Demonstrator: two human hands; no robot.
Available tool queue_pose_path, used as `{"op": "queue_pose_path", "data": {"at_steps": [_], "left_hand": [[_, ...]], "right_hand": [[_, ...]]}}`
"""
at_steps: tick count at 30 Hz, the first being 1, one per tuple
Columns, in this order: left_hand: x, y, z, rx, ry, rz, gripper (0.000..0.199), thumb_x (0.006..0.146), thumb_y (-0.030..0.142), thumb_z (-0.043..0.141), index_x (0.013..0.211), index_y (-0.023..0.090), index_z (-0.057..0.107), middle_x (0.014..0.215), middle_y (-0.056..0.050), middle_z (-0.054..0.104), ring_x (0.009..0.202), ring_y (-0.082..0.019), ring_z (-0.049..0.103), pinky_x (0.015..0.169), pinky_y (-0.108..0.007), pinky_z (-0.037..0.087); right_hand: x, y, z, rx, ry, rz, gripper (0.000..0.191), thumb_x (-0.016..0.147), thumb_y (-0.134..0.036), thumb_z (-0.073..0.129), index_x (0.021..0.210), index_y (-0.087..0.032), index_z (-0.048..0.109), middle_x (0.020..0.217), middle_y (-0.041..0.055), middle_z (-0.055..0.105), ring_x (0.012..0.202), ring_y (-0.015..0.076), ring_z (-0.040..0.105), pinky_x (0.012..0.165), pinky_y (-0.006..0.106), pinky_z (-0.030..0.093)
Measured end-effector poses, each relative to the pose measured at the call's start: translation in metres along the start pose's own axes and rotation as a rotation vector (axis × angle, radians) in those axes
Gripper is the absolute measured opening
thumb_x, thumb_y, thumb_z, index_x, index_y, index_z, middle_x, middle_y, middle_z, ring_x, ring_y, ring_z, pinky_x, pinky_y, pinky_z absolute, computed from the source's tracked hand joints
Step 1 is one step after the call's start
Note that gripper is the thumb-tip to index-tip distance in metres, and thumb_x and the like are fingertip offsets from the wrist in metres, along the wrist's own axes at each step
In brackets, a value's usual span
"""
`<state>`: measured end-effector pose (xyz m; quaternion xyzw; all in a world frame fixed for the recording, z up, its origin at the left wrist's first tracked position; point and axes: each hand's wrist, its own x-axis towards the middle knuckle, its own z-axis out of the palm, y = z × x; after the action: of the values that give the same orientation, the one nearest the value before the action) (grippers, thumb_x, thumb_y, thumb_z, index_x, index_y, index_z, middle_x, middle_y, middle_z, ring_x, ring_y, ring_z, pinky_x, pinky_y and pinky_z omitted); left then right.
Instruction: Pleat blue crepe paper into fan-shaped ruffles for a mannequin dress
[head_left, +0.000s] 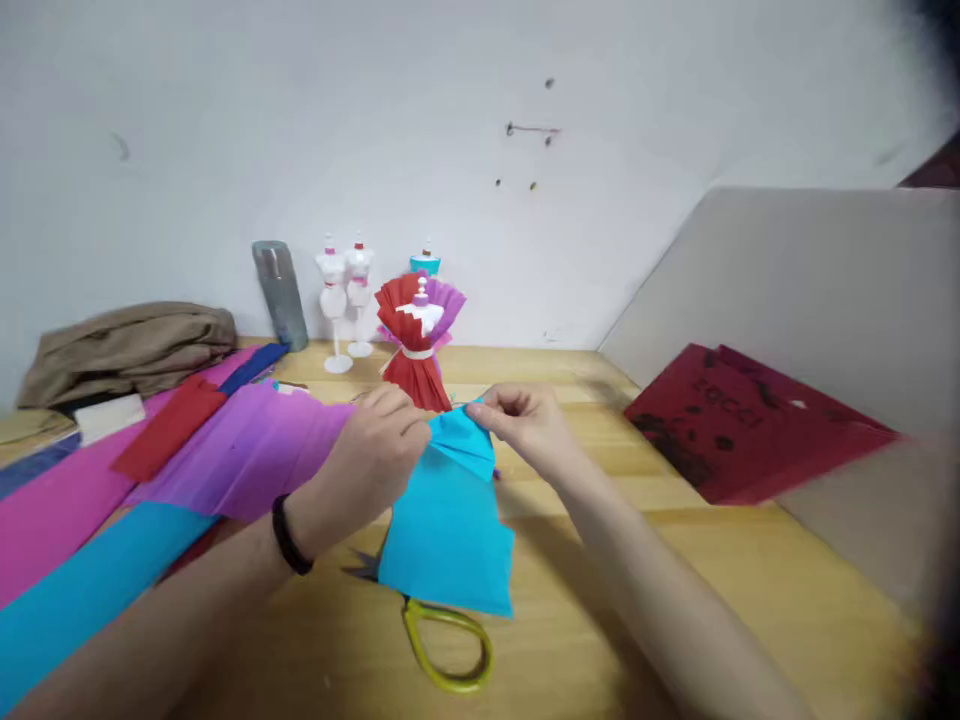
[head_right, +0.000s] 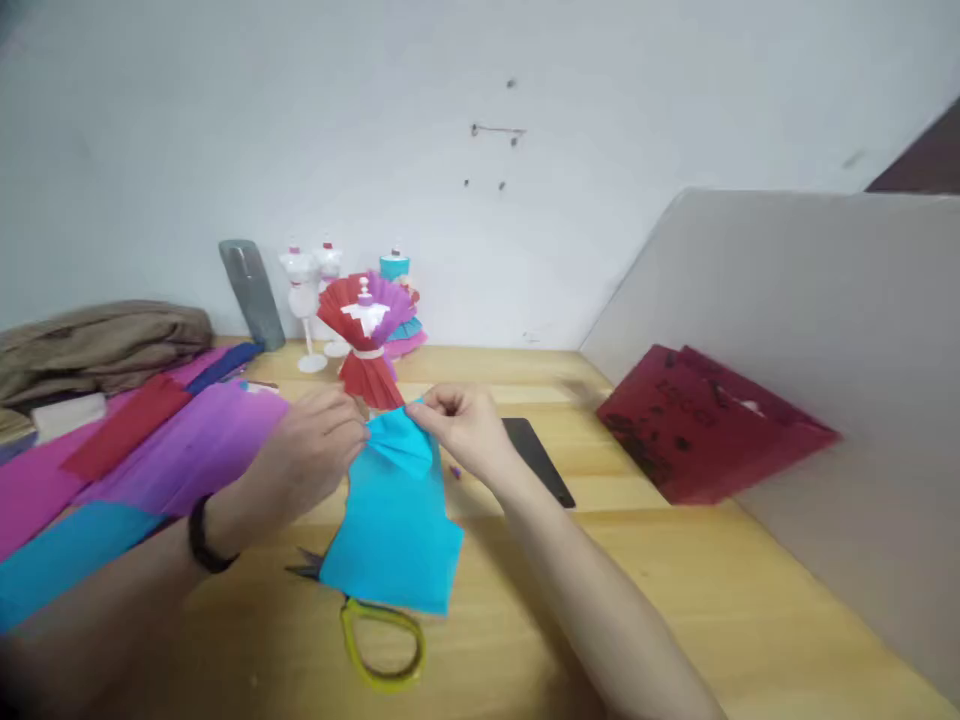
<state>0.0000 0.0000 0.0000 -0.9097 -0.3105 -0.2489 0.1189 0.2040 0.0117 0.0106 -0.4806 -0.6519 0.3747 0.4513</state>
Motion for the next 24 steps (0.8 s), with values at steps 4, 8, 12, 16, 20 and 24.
{"op": "queue_pose_path", "data": {"at_steps": [4,8,12,16,20,24], "left_hand": [[-0.001,-0.002,0.0,0.0,0.053,-0.017,0.032,0.094,0.014,0.041,0.066,0.015,0.056,0.071,-0.006,0.058,0.073,-0.018,0.048,0.071,-0.034,0.043],[-0.001,-0.006,0.0,-0.055,0.125,-0.051,0.03,0.091,0.014,0.046,0.063,0.015,0.056,0.067,-0.005,0.058,0.072,-0.018,0.05,0.068,-0.032,0.043],[0.0,-0.01,-0.001,-0.097,0.173,-0.118,0.023,0.085,0.011,0.053,0.064,0.016,0.058,0.066,-0.004,0.061,0.07,-0.018,0.053,0.064,-0.03,0.042],[0.001,-0.015,0.0,-0.19,0.216,-0.209,0.018,0.079,0.01,0.058,0.063,0.017,0.059,0.065,-0.002,0.064,0.068,-0.016,0.056,0.062,-0.028,0.042],[0.001,-0.014,0.003,-0.33,0.239,-0.36,0.014,0.073,0.01,0.062,0.061,0.017,0.061,0.064,0.001,0.066,0.063,-0.013,0.058,0.059,-0.024,0.043],[0.003,-0.01,0.006,-0.448,0.175,-0.491,0.012,0.07,0.009,0.063,0.061,0.016,0.063,0.061,0.002,0.065,0.056,-0.011,0.055,0.052,-0.021,0.039]], "right_hand": [[-0.001,-0.001,-0.003,0.025,-0.066,0.002,0.037,0.067,-0.05,0.068,0.055,-0.018,0.055,0.049,-0.0035,0.045,0.048,0.0086,0.036,0.046,0.024,0.028],[-0.003,-0.004,-0.005,0.002,-0.037,-0.003,0.037,0.071,-0.051,0.065,0.057,-0.019,0.055,0.048,-0.0031,0.045,0.049,0.0095,0.039,0.046,0.024,0.029],[-0.005,-0.01,-0.012,-0.005,0.026,-0.007,0.03,0.074,-0.046,0.063,0.062,-0.019,0.058,0.05,-0.0034,0.045,0.047,0.0092,0.038,0.045,0.024,0.029],[-0.005,-0.011,-0.02,-0.051,-0.161,-0.001,0.024,0.072,-0.041,0.065,0.067,-0.018,0.061,0.057,-0.0017,0.052,0.052,0.0104,0.044,0.048,0.024,0.035],[-0.006,-0.003,-0.013,-0.085,-0.33,0.026,0.02,0.072,-0.036,0.066,0.066,-0.019,0.057,0.057,-0.0037,0.051,0.05,0.0097,0.045,0.049,0.025,0.036],[-0.009,0.002,0.003,-0.095,-0.384,0.062,0.02,0.074,-0.034,0.064,0.064,-0.018,0.056,0.052,-0.0033,0.052,0.05,0.0112,0.05,0.05,0.026,0.04]]}}
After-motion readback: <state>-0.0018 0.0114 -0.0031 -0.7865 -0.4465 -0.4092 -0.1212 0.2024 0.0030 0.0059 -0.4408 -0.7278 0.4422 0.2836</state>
